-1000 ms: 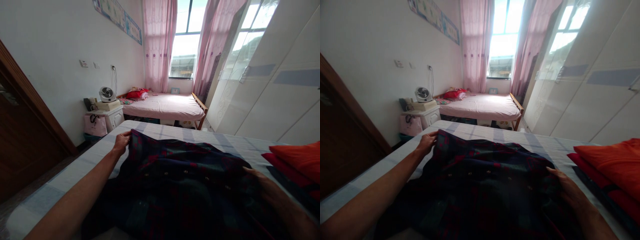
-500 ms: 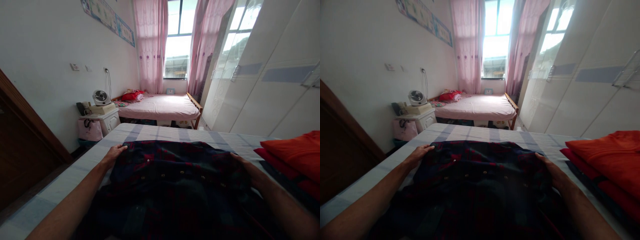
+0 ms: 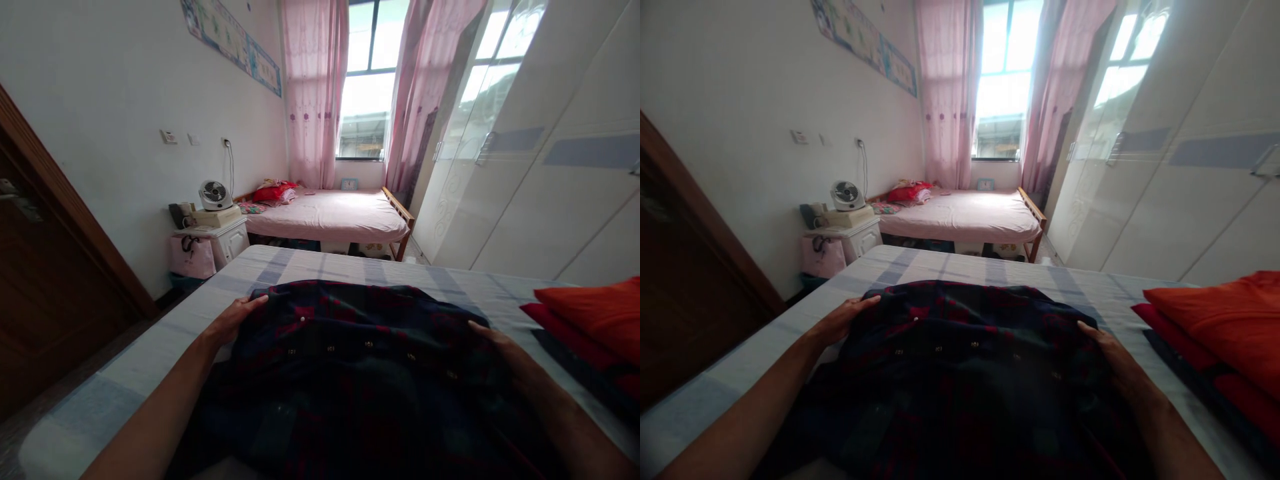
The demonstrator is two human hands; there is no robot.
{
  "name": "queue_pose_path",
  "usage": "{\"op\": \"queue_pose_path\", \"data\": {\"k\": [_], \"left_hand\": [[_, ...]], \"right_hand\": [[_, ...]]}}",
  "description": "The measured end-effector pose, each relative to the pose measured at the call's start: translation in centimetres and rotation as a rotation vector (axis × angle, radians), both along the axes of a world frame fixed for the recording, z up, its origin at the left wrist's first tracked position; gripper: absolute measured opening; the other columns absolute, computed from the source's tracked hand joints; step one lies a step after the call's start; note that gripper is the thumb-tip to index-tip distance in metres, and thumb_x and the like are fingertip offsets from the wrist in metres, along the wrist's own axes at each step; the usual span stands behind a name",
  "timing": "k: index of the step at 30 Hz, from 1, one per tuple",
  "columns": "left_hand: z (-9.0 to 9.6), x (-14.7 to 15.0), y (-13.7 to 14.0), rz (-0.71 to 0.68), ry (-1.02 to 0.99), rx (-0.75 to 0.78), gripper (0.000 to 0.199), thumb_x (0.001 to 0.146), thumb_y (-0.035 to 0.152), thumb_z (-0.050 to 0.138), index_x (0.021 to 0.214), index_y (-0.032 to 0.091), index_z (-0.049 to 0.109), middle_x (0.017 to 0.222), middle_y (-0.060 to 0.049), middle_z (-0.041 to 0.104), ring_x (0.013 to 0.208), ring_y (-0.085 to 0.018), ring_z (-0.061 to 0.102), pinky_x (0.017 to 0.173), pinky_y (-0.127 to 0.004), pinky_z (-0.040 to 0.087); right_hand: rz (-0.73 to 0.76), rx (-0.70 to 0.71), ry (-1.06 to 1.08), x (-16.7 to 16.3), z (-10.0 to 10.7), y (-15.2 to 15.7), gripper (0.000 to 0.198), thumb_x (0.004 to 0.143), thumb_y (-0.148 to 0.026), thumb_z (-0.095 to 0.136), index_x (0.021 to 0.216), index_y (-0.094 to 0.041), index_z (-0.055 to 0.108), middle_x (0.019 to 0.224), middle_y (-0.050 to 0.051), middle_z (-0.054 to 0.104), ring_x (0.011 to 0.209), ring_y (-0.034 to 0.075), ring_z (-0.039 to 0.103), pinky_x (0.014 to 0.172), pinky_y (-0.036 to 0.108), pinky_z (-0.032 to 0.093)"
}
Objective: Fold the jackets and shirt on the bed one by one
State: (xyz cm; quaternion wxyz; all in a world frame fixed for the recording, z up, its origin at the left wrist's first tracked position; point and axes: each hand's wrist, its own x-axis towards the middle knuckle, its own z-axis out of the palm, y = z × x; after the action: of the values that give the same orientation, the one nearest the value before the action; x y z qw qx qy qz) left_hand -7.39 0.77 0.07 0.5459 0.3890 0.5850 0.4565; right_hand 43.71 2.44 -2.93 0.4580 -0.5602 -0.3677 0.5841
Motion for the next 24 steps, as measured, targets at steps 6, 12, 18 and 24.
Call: {"op": "queue_pose_path", "data": {"k": [6, 12, 18, 24], "left_hand": [[-0.2, -0.7, -1.9, -0.118, -0.053, -0.064, 0.038, 0.073, 0.041, 0.07, 0.1, 0.014, 0.069, 0.1, -0.01, 0.073, 0.085, -0.022, 0.069, 0.075, -0.028, 0.056], [-2.1, -1.7, -0.5, 0.164, -0.124, -0.008, 0.04, 0.069, 0.012, 0.069, 0.108, 0.02, 0.064, 0.077, -0.003, 0.074, 0.062, -0.017, 0.069, 0.058, -0.025, 0.057], [-1.3, -1.6, -1.3, 0.094, -0.133, 0.096, 0.045, 0.071, 0.019, 0.068, 0.116, 0.02, 0.061, 0.095, -0.005, 0.074, 0.082, -0.018, 0.07, 0.074, -0.025, 0.057], [-2.0, 0.2, -1.1, 0.076, 0.274, 0.177, 0.043, 0.072, 0.039, 0.065, 0.107, 0.014, 0.066, 0.085, -0.009, 0.074, 0.083, -0.028, 0.069, 0.078, -0.04, 0.055]], "right_hand": [[0.004, 0.099, 0.081, -0.2, -0.4, 0.0, 0.019, 0.077, -0.021, 0.066, 0.095, -0.015, 0.063, 0.081, 0.007, 0.074, 0.067, 0.023, 0.07, 0.062, 0.033, 0.058], [-0.062, 0.094, 0.13, -0.2, -0.7, 0.3, 0.021, 0.077, -0.019, 0.066, 0.098, -0.015, 0.063, 0.077, 0.005, 0.074, 0.061, 0.02, 0.07, 0.056, 0.031, 0.059], [-0.062, 0.031, 0.055, -0.1, -0.4, 0.2, 0.025, 0.075, -0.019, 0.067, 0.099, -0.015, 0.062, 0.079, 0.006, 0.074, 0.062, 0.022, 0.07, 0.056, 0.033, 0.059], [-0.096, -0.043, -0.031, 0.2, -0.4, 0.7, 0.025, 0.071, -0.02, 0.07, 0.095, -0.019, 0.064, 0.081, 0.009, 0.074, 0.064, 0.027, 0.07, 0.055, 0.035, 0.06]]}}
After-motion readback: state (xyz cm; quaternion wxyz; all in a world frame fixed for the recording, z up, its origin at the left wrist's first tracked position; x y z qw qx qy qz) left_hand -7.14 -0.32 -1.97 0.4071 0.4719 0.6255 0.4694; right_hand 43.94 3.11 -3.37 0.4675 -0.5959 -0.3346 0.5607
